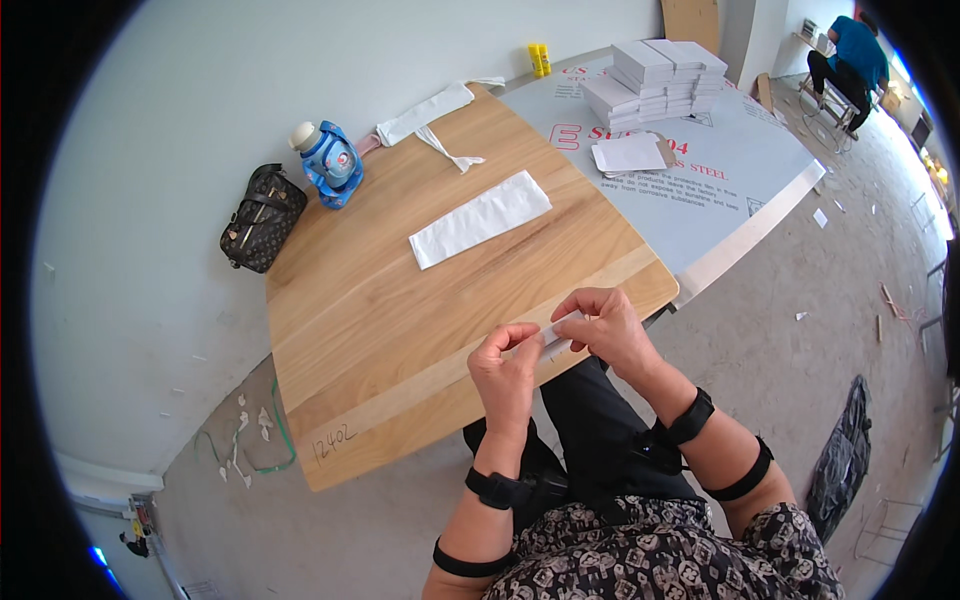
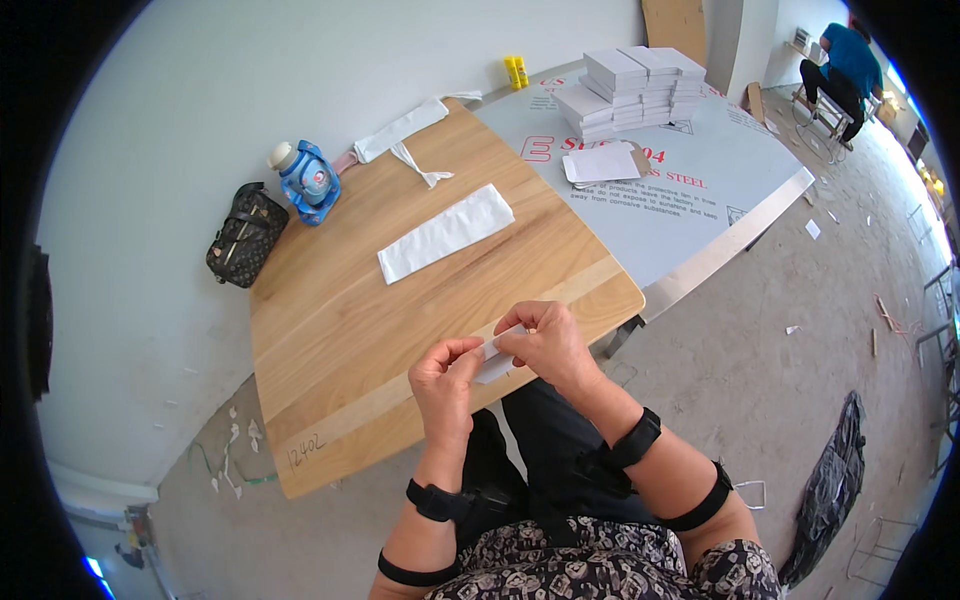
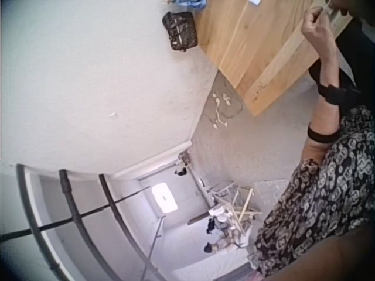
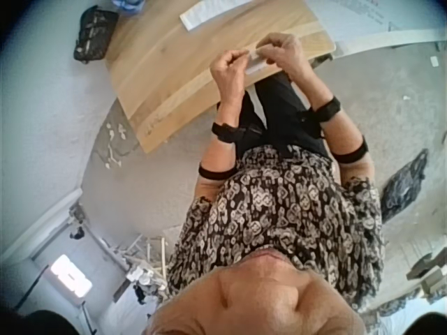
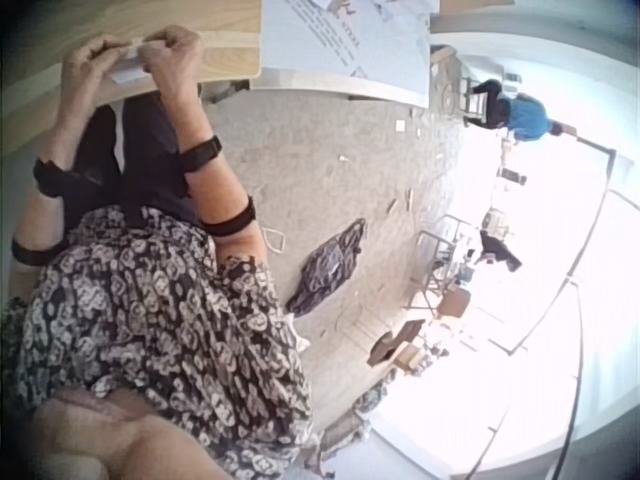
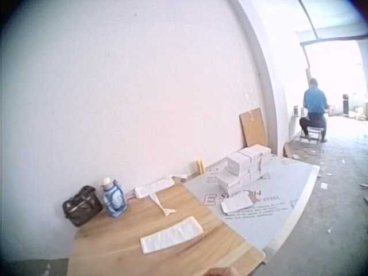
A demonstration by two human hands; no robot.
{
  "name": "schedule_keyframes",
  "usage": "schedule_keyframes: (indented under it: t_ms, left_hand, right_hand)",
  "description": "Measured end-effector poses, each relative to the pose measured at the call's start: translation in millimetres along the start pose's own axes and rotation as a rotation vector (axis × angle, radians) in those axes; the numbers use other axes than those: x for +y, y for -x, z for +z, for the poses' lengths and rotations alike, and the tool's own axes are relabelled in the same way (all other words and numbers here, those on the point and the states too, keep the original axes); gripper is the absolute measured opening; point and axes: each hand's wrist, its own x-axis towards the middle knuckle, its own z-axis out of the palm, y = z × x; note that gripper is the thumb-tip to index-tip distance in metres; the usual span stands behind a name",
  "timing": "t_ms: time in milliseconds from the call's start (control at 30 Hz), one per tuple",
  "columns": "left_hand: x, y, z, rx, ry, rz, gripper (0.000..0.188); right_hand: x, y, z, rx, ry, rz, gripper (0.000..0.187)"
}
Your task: Fold white rectangular sheets and insert them into cardboard boxes.
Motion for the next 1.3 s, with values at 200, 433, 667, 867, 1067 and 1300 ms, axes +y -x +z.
schedule_keyframes:
  t_ms: [200,433,667,867,1067,1300]
  left_hand:
    - [4.8,-4.5,-8.4,-0.088,0.103,-0.105,0.011]
    - [6.5,-3.0,-23.6,-0.194,0.196,-0.108,0.016]
    - [3.6,2.8,-22.3,-0.195,0.189,-0.036,0.019]
    - [1.0,17.8,-20.8,-0.208,0.174,-0.001,0.021]
    - [4.4,19.2,-13.4,-0.141,-0.291,0.573,0.015]
    - [5.4,25.6,-10.6,-0.130,-0.527,0.730,0.020]
  right_hand:
    - [-0.8,-2.7,-8.2,-0.028,0.026,-0.017,0.012]
    - [6.5,-8.3,-22.6,-0.200,-0.194,0.067,0.016]
    - [10.0,-4.5,-26.9,-0.223,-0.227,0.096,0.019]
    - [22.4,4.4,-25.2,-0.177,-0.373,0.057,0.018]
    - [30.1,10.4,-21.8,-0.133,-0.423,-0.005,0.018]
    - [32.1,16.3,-22.9,-0.119,-0.450,0.016,0.020]
